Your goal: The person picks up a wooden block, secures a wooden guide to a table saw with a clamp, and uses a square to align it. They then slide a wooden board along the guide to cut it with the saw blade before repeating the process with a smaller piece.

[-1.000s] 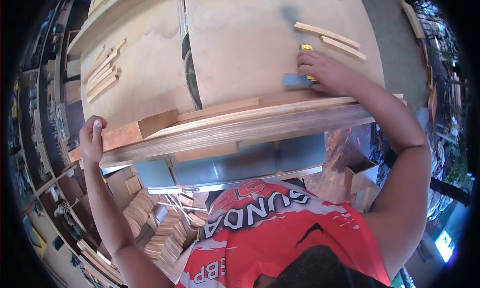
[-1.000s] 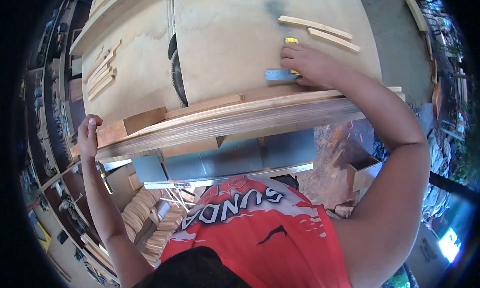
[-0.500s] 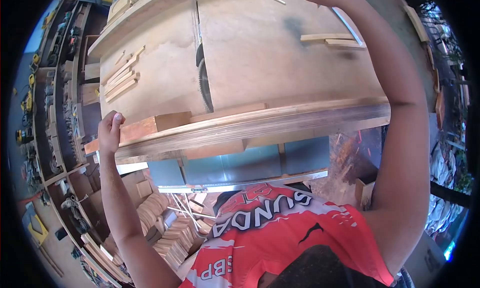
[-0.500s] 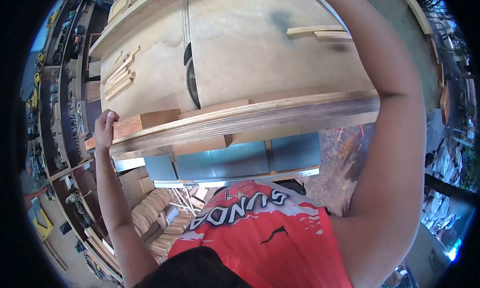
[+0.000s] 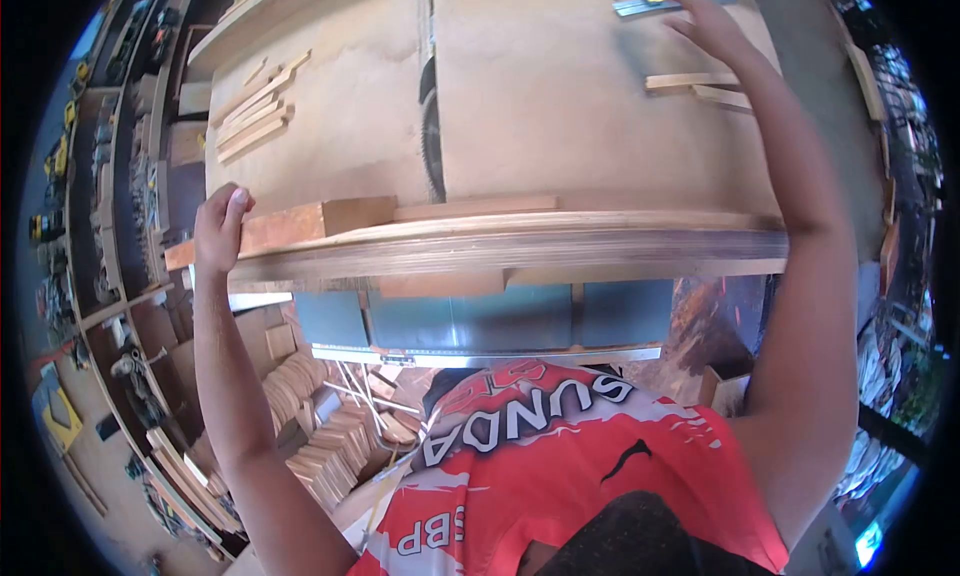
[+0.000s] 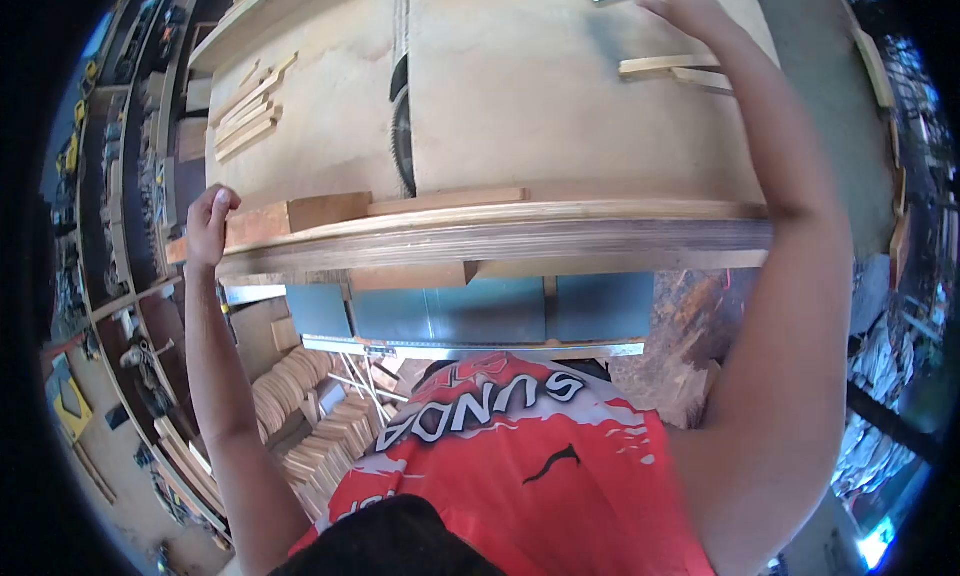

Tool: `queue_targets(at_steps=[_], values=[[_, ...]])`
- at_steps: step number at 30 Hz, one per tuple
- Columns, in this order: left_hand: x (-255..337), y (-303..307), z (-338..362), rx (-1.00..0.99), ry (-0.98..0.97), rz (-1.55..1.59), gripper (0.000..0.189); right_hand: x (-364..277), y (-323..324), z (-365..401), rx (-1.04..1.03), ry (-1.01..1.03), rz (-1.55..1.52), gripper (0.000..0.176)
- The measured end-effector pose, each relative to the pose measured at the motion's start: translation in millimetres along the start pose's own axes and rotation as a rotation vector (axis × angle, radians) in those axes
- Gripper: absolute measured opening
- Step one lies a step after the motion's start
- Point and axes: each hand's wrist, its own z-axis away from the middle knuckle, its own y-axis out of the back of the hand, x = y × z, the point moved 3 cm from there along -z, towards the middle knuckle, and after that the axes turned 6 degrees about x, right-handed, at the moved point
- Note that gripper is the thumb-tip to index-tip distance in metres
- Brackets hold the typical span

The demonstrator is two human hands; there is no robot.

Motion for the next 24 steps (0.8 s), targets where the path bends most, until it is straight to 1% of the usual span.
queue_targets(at_steps=[2,3,5,7,10,14,16,17,19,23,24], values=[[0,-2,0,0.008,0.010,0.008,0.047,-1,23,29,-0.395,-0.197,-0.079,0.049],[0,-1,1,0.010,-0.005,0.018,0.047,2,25,52,-0.401,-0.069,-0.115,0.052],[1,1,2,-0.005,0.038,-0.025,0.047,-12,34,85,-0.500,-0.003,-0.230,0.052],[-3,2,1,-0.020,0.065,-0.060,0.047,-30,43,100,-0.442,-0.048,-0.124,0.050],[-4,1,1,-0.025,0.030,-0.026,0.048,-47,48,102,-0.484,-0.038,-0.123,0.049],[-3,1,1,-0.028,0.036,-0.009,0.046,-92,58,89,-0.450,0.031,-0.233,0.046],[-3,2,1,-0.037,-0.002,0.018,0.044,-123,59,91,-0.763,-0.031,-0.551,0.038],[-3,0,1,-0.047,0.000,0.026,0.044,-137,62,92,-0.773,-0.040,-0.549,0.038],[-4,0,2,-0.047,0.009,0.089,0.043,-165,60,101,-1.001,-0.001,-0.509,0.030],[1,0,2,-0.070,0.012,0.111,0.041,-187,51,116,-1.055,0.033,-0.476,0.026],[-7,1,4,-0.132,0.051,0.111,0.043,-189,47,118,-1.061,0.033,-0.491,0.025]])
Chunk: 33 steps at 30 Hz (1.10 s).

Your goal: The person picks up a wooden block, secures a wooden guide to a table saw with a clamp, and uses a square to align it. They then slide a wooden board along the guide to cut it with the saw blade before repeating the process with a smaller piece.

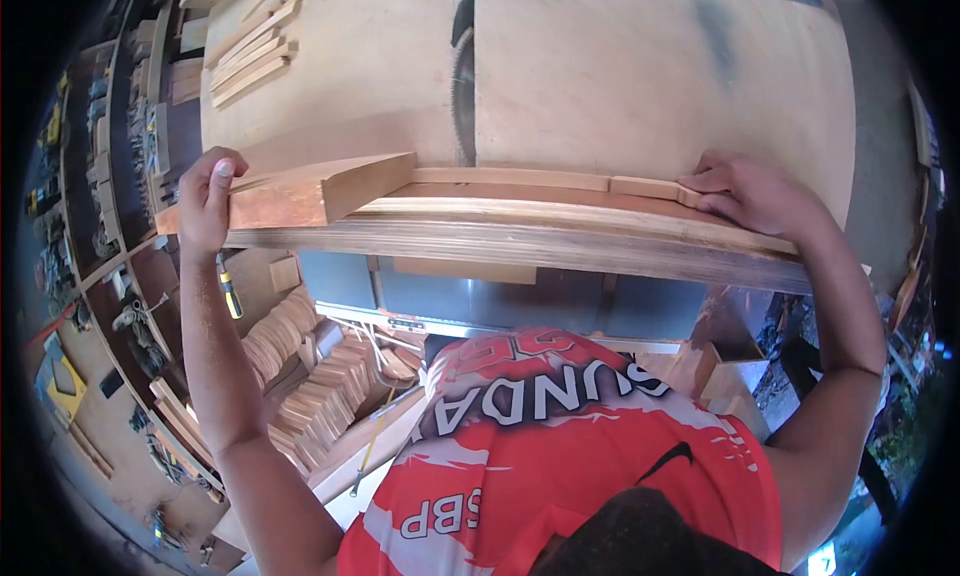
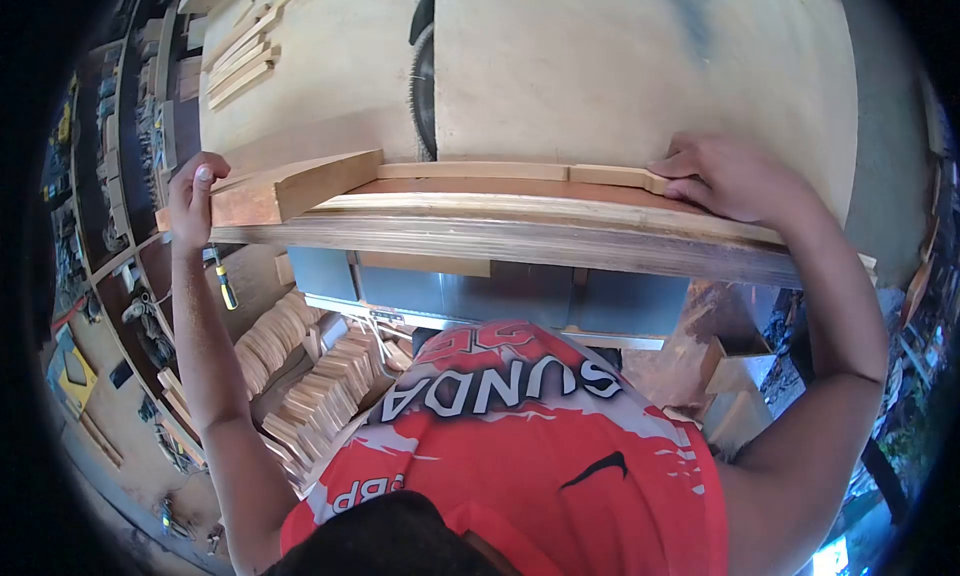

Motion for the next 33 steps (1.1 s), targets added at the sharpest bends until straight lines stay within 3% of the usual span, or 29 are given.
queue_targets(at_steps=[5,7,14,16,19,21,23,27,29,30,32,33], values=[[0,0,0,-0.001,0.000,0.018,0.046,0,-9,-3,0.051,0.087,0.085,0.027],[-1,1,0,-0.005,-0.016,0.018,0.045,-1,-8,-5,0.046,0.011,-0.014,0.019],[-3,0,-1,-0.009,-0.024,0.011,0.044,9,-10,-2,0.123,-0.043,-0.214,0.019],[0,0,-1,0.000,-0.025,0.000,0.044,11,-6,-2,0.046,-0.169,-0.381,0.017],[1,0,-1,0.001,-0.020,-0.017,0.045,15,3,-10,0.104,-0.145,-0.427,0.017],[-3,-1,-1,0.002,-0.013,0.000,0.045,6,6,-25,0.171,-0.113,-0.389,0.019],[-4,0,-1,0.003,-0.007,0.014,0.046,-11,6,-48,0.295,0.069,-0.341,0.022],[-4,1,0,0.003,-0.012,-0.007,0.046,-27,-21,-81,0.301,0.062,-0.288,0.025],[-4,2,-1,0.001,-0.019,-0.019,0.046,-28,-22,-79,0.484,0.212,-0.061,0.026],[-4,1,-1,0.005,-0.021,-0.011,0.046,-24,-18,-73,0.482,0.211,-0.059,0.026],[-4,0,0,0.011,-0.014,0.000,0.046,-12,-7,-53,0.311,-0.039,-0.002,0.028],[-2,1,0,0.007,-0.019,0.005,0.045,-14,-3,-42,0.305,-0.037,-0.002,0.028]])
